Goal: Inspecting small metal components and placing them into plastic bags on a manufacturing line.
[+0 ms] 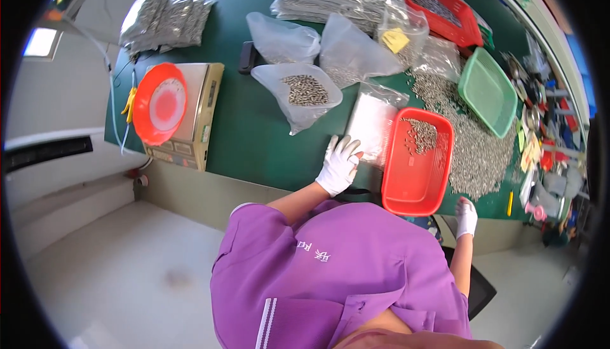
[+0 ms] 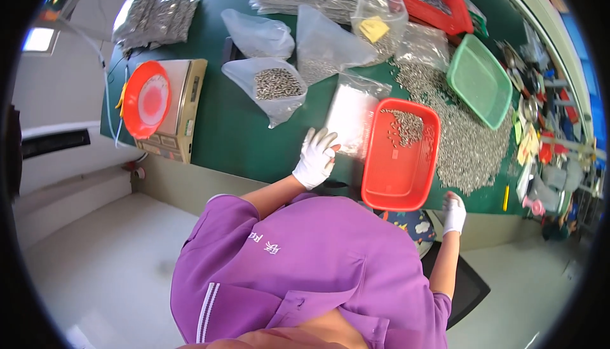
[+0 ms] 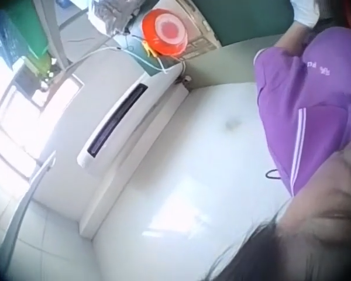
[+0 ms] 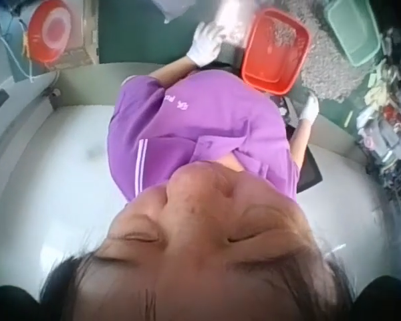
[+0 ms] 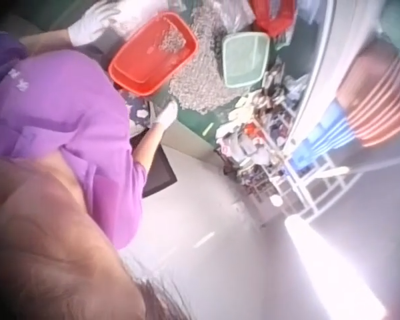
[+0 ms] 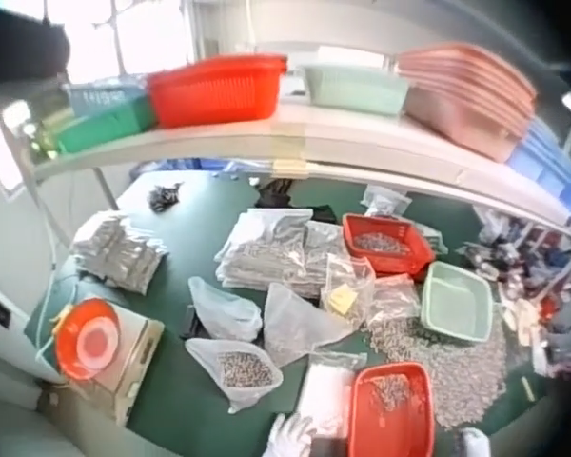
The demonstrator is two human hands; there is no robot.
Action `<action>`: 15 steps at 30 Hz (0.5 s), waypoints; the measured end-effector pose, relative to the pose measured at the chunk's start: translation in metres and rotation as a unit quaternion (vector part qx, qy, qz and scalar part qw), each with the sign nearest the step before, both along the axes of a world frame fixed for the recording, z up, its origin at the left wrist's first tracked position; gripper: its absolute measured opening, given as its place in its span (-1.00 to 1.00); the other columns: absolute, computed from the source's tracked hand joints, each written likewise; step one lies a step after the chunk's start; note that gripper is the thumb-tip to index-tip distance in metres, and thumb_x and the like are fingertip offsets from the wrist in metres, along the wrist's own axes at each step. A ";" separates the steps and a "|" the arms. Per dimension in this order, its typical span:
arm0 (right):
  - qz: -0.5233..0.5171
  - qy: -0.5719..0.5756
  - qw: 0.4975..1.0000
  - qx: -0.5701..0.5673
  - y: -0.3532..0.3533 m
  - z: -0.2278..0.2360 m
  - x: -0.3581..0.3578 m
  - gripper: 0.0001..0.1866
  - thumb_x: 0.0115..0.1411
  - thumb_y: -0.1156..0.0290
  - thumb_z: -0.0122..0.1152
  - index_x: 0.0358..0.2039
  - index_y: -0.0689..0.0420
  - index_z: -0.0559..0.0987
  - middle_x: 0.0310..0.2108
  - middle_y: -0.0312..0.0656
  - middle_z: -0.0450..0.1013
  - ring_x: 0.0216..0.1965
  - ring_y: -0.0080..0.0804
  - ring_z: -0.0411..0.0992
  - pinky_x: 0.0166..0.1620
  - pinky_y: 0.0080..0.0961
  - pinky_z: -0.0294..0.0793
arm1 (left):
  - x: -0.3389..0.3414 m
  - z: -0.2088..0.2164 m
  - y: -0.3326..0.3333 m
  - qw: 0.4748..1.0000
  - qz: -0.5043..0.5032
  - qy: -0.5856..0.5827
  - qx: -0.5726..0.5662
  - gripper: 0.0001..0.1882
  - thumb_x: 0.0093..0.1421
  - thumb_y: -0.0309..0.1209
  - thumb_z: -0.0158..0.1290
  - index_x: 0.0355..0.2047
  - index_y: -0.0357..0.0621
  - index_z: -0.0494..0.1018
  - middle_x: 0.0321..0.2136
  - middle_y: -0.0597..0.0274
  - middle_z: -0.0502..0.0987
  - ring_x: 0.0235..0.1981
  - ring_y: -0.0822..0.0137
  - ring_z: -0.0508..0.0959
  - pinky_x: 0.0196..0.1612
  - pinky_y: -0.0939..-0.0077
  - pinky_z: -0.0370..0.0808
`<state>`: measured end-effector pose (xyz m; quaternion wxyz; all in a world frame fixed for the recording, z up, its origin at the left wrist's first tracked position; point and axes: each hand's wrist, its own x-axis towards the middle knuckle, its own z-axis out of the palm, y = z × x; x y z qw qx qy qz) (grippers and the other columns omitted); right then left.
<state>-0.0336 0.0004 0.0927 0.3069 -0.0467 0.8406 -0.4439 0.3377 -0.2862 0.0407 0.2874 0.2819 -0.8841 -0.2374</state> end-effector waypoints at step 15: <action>0.476 0.303 0.801 0.198 0.023 -0.065 -0.060 -0.61 0.15 0.14 0.15 -0.65 0.17 0.56 -0.68 -0.03 0.44 -0.63 -0.16 0.42 -0.50 -0.33 0.37 | 0.011 -0.035 0.042 0.929 0.293 -0.226 -0.009 -0.35 -0.05 -0.29 0.14 0.06 -0.30 0.28 0.14 -0.14 0.20 0.21 -0.10 0.14 0.26 -0.06 -0.04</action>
